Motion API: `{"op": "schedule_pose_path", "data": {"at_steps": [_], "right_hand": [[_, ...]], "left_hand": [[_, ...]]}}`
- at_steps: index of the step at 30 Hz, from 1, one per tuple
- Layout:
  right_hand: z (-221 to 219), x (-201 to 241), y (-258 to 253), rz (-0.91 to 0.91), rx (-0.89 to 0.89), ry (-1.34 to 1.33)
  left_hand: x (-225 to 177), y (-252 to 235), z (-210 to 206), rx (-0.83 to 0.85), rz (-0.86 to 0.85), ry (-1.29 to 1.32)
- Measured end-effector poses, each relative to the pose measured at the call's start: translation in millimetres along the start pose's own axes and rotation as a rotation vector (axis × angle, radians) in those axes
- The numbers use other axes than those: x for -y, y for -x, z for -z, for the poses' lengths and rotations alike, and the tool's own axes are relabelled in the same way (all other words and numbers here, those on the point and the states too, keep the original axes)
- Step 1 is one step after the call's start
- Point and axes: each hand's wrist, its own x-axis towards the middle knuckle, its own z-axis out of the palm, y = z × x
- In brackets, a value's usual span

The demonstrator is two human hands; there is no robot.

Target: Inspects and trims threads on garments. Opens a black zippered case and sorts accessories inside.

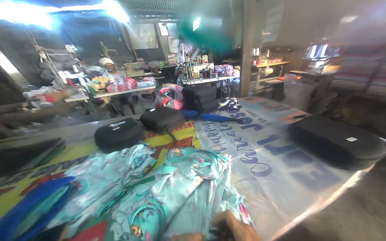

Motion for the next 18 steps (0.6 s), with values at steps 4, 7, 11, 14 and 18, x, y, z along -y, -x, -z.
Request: {"op": "schedule_pose_path", "data": {"at_steps": [4, 7, 11, 14, 18], "right_hand": [[9.4, -8.7, 4.2, -0.002, -0.003, -0.012], [13.5, -20.0, 4.4, 0.128, -0.045, 0.046], [12.6, -19.7, 4.5, 0.315, -0.145, 0.285], [8.4, -14.1, 5.9, 0.383, -0.159, 0.412], [3.0, -5.4, 4.9, 0.433, -0.195, 0.529]], "left_hand": [[-0.8, 2.9, -0.9, -0.095, -0.011, 0.056], [4.8, 4.9, -5.5, -0.189, -0.069, 0.091], [5.6, 8.3, -9.6, -0.291, -0.082, 0.070], [5.8, 11.1, -11.9, -0.340, -0.118, 0.041], [4.6, 13.3, -12.9, -0.378, -0.177, -0.025]]}}
